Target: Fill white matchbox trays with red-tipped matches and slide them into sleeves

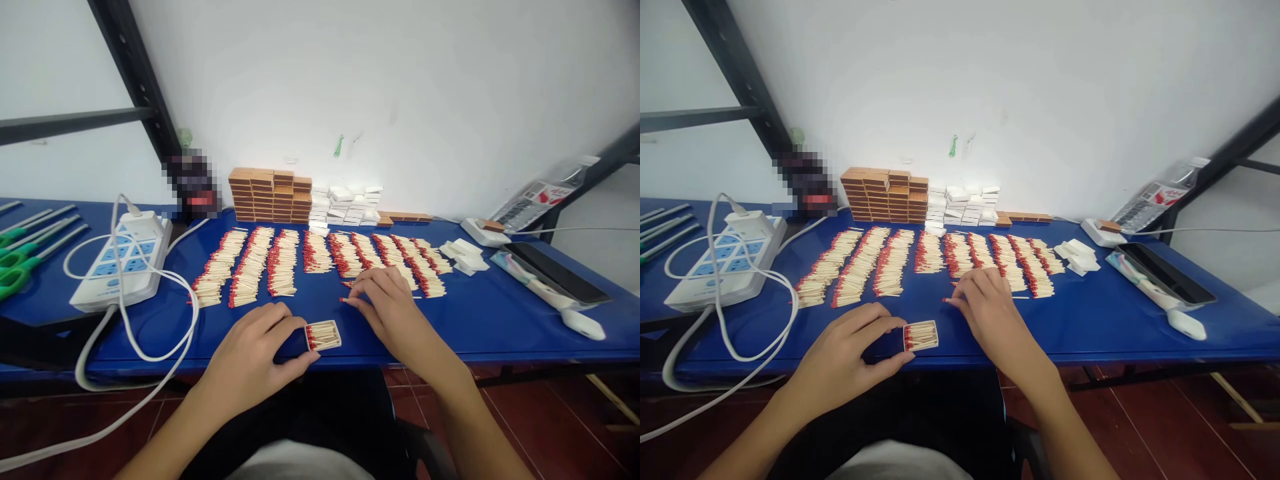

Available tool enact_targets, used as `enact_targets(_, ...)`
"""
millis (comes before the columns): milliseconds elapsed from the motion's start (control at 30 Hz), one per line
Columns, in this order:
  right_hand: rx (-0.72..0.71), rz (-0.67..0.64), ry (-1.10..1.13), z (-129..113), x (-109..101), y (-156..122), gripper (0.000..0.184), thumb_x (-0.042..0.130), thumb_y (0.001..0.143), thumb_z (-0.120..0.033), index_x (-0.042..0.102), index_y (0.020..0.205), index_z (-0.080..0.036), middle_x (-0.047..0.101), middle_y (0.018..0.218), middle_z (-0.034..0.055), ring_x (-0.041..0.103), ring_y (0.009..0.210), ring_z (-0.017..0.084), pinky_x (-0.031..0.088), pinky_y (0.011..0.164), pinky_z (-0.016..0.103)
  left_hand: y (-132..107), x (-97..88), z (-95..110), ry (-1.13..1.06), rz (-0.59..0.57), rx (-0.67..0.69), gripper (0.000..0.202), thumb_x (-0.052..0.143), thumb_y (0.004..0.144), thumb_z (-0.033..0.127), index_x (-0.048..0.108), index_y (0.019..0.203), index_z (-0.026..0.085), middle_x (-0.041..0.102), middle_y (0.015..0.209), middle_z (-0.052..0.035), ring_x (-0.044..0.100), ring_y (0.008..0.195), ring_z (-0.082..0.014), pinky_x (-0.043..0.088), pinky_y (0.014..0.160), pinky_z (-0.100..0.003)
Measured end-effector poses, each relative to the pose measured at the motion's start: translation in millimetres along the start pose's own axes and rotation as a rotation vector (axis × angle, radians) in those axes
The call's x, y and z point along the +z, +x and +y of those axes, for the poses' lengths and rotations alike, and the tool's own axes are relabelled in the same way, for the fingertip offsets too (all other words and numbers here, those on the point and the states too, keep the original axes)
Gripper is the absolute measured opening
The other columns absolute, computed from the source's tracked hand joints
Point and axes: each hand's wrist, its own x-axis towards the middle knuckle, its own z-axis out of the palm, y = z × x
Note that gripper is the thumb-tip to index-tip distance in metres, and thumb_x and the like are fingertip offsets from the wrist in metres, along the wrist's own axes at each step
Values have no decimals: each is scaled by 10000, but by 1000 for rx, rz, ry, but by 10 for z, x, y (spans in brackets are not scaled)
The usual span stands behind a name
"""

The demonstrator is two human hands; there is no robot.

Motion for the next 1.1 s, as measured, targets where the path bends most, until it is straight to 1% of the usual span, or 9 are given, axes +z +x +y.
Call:
enact_targets(100, -55, -33, 19, -293, -55, -8, 103, 591, 1119, -240, 636, 1033, -207, 688, 1143, 96, 584, 1099, 274, 465, 1004, 451, -4, -3, 0, -9, -9, -1, 251, 828, 971, 331, 727, 1157, 196, 715, 1035, -50, 709, 905, -232, 577, 829, -381)
enact_targets(200, -109, -45, -25, -511, -50, -10, 98, 611, 1106, -211, 638, 1014, -191, 693, 1136, 98, 573, 1074, 274, 459, 964, 444, -7, -5, 3, -12, -12, -3, 252, 830, 968, 328, 727, 1148, 185, 711, 1033, -55, 702, 905, -240, 575, 816, -390)
enact_targets(300, -141, -61, -72, -615, -23, -22, 119, 608, 1103, -200, 635, 989, -180, 689, 1127, 106, 570, 1049, 274, 456, 913, 435, -3, -6, 6, -11, -19, -9, 247, 837, 962, 323, 725, 1137, 189, 716, 1041, -60, 704, 918, -249, 575, 814, -388)
enact_targets(400, -143, -100, -68, -637, -33, -44, 118, 601, 1106, -200, 638, 994, -188, 688, 1131, 103, 572, 1041, 276, 454, 892, 432, 3, -8, 9, -15, -27, -9, 248, 840, 960, 318, 729, 1146, 199, 721, 1046, -61, 714, 928, -249, 576, 818, -378)
enact_targets(533, -105, -110, -13, -499, -102, -47, 89, 577, 1116, -194, 646, 1061, -202, 690, 1165, 97, 576, 1097, 280, 461, 953, 446, 0, -9, 10, -14, -29, -17, 250, 841, 959, 331, 737, 1145, 201, 717, 1038, -57, 716, 924, -247, 580, 820, -382)
enact_targets(667, 7, -4, -91, -108, -123, -31, 76, 601, 1107, -235, 657, 1150, -207, 700, 1139, 107, 577, 1096, 306, 467, 976, 484, -7, -8, 7, -2, -18, -13, 265, 846, 955, 329, 735, 1157, 199, 719, 1032, -52, 715, 909, -242, 581, 816, -382)
enact_targets(800, 99, 9, -153, 231, -50, -46, 74, 611, 1090, -258, 673, 1085, -216, 696, 1106, 114, 572, 1039, 315, 474, 933, 493, -5, -8, 3, -2, -10, -8, 261, 848, 951, 313, 730, 1155, 200, 721, 1030, -51, 718, 904, -242, 580, 822, -380)
enact_targets(900, 116, -15, -153, 305, 13, -58, 123, 577, 1097, -249, 679, 1032, -225, 693, 1095, 113, 571, 1032, 311, 468, 918, 477, -7, -11, 1, -6, -5, -5, 261, 839, 960, 321, 721, 1160, 202, 722, 1038, -53, 719, 914, -241, 579, 830, -379)
enact_targets(1100, 115, -37, -133, 312, 34, -55, 185, 533, 1117, -269, 645, 980, -215, 693, 1069, 113, 556, 1022, 297, 468, 926, 473, -7, -8, -3, -15, -7, -2, 246, 819, 979, 331, 717, 1163, 203, 720, 1036, -52, 715, 907, -235, 575, 827, -376)
